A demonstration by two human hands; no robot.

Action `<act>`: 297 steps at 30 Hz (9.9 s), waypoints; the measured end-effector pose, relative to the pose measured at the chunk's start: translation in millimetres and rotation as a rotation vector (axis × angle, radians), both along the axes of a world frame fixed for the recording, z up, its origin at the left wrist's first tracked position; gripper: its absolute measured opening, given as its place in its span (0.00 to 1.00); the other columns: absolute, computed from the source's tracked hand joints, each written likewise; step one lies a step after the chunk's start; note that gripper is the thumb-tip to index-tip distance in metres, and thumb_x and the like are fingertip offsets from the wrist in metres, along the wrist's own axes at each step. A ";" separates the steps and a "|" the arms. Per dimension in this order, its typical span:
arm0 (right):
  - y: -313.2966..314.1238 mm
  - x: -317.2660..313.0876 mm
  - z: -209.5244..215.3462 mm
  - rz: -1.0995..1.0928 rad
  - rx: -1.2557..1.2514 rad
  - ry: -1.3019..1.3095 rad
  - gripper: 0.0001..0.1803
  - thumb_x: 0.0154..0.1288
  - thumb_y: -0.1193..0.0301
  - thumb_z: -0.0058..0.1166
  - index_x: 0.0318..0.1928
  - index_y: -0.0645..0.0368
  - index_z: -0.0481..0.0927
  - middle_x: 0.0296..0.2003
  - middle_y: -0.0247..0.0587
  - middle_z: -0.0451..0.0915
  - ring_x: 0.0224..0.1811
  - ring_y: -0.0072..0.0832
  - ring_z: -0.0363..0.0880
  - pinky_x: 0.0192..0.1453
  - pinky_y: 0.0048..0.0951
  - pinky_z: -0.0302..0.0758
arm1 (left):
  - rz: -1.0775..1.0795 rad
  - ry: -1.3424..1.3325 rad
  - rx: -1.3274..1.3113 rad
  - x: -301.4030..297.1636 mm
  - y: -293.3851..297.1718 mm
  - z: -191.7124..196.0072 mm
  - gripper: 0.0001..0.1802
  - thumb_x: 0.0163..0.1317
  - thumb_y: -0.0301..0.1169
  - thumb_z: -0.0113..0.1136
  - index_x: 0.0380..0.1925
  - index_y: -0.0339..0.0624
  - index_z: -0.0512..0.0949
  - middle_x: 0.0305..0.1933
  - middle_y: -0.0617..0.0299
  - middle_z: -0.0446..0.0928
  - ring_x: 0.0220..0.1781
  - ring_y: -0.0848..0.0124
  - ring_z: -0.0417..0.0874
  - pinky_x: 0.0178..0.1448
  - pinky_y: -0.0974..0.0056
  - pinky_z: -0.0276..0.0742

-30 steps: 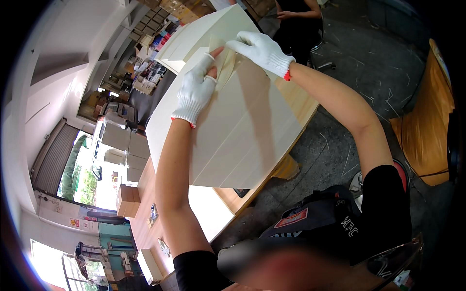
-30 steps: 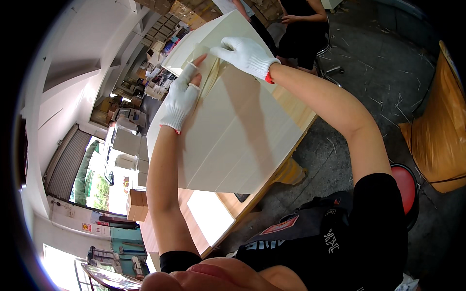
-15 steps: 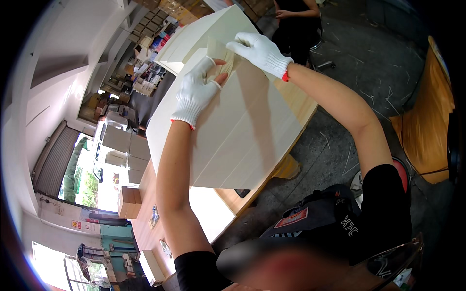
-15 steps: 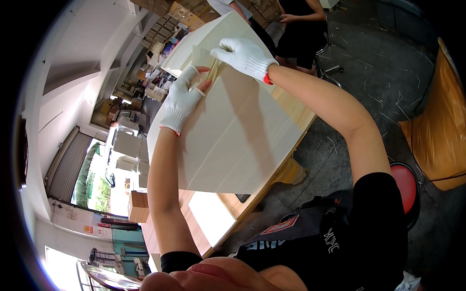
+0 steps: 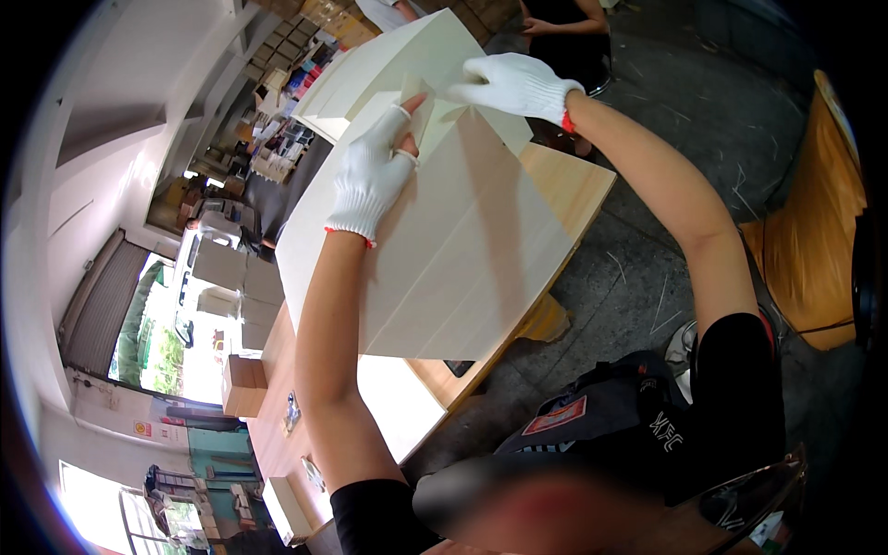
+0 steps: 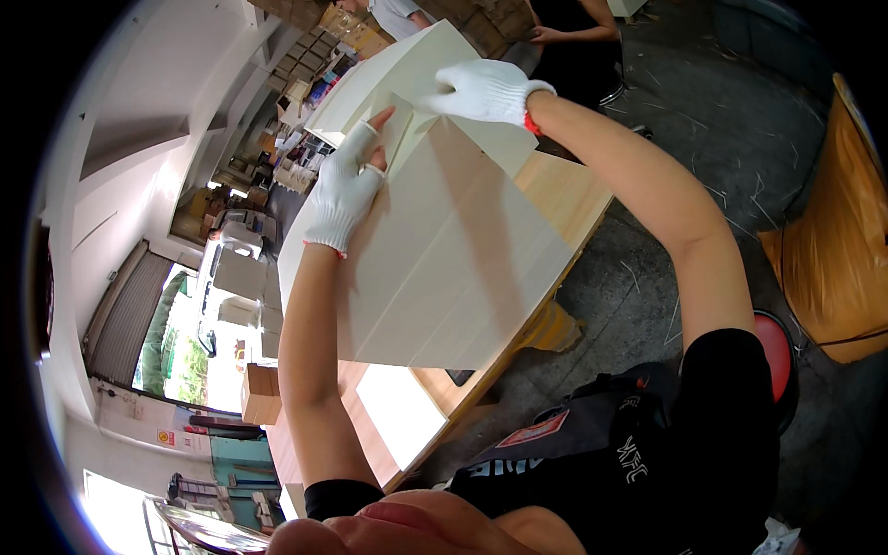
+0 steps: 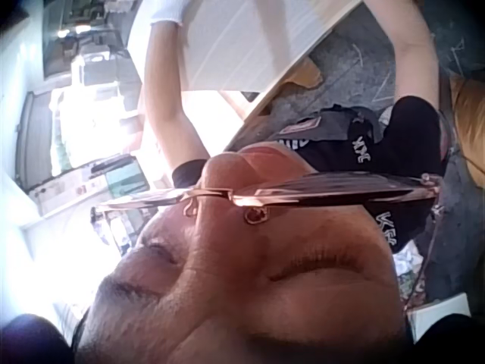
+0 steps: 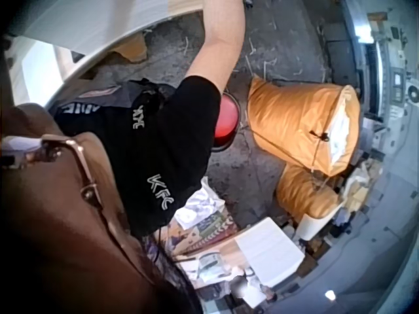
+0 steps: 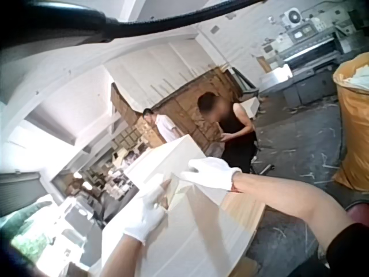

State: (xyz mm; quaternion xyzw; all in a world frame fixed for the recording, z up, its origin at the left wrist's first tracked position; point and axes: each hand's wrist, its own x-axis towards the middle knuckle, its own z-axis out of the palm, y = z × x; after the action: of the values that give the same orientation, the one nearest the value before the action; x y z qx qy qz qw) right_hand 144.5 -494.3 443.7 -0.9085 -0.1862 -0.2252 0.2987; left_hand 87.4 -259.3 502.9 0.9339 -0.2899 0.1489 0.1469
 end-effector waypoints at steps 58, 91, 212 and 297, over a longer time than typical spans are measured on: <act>35.4 0.3 -16.9 0.223 0.630 0.016 0.26 0.71 0.51 0.51 0.28 0.63 0.70 0.19 0.40 0.63 0.22 0.25 0.61 0.29 0.34 0.63 | 0.083 0.088 -0.056 3.9 0.3 -0.3 0.19 0.60 0.37 0.68 0.51 0.50 0.80 0.43 0.47 0.83 0.47 0.55 0.84 0.53 0.57 0.76; 69.5 -49.7 -30.2 0.310 -0.142 -0.552 0.31 0.53 0.53 0.66 0.57 0.50 0.79 0.57 0.44 0.76 0.64 0.43 0.69 0.70 0.42 0.64 | 0.547 -0.191 0.020 5.8 106.2 78.0 0.22 0.57 0.45 0.61 0.40 0.35 0.83 0.38 0.46 0.83 0.41 0.56 0.85 0.46 0.54 0.78; 419.8 -238.0 -424.3 0.830 -0.406 0.390 0.25 0.67 0.54 0.55 0.61 0.48 0.76 0.47 0.47 0.78 0.48 0.44 0.80 0.51 0.43 0.78 | 1.061 0.498 -0.398 -412.9 484.3 -463.2 0.38 0.49 0.26 0.76 0.63 0.54 0.77 0.26 0.54 0.71 0.28 0.65 0.71 0.40 0.61 0.74; 90.8 -266.0 -509.1 0.197 -0.025 0.717 0.22 0.68 0.60 0.53 0.61 0.48 0.76 0.56 0.44 0.78 0.58 0.45 0.77 0.61 0.43 0.74 | 1.094 0.563 -0.304 -96.2 203.4 -486.4 0.42 0.43 0.38 0.69 0.62 0.49 0.65 0.69 0.46 0.53 0.67 0.41 0.65 0.66 0.45 0.71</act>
State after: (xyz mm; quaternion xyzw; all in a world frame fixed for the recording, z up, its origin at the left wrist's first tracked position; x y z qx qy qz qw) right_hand -121.4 -403.5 -65.4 -0.9111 -0.1591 0.1393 0.3538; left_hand -8.8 -56.0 16.5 0.9191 0.3033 -0.0095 0.2513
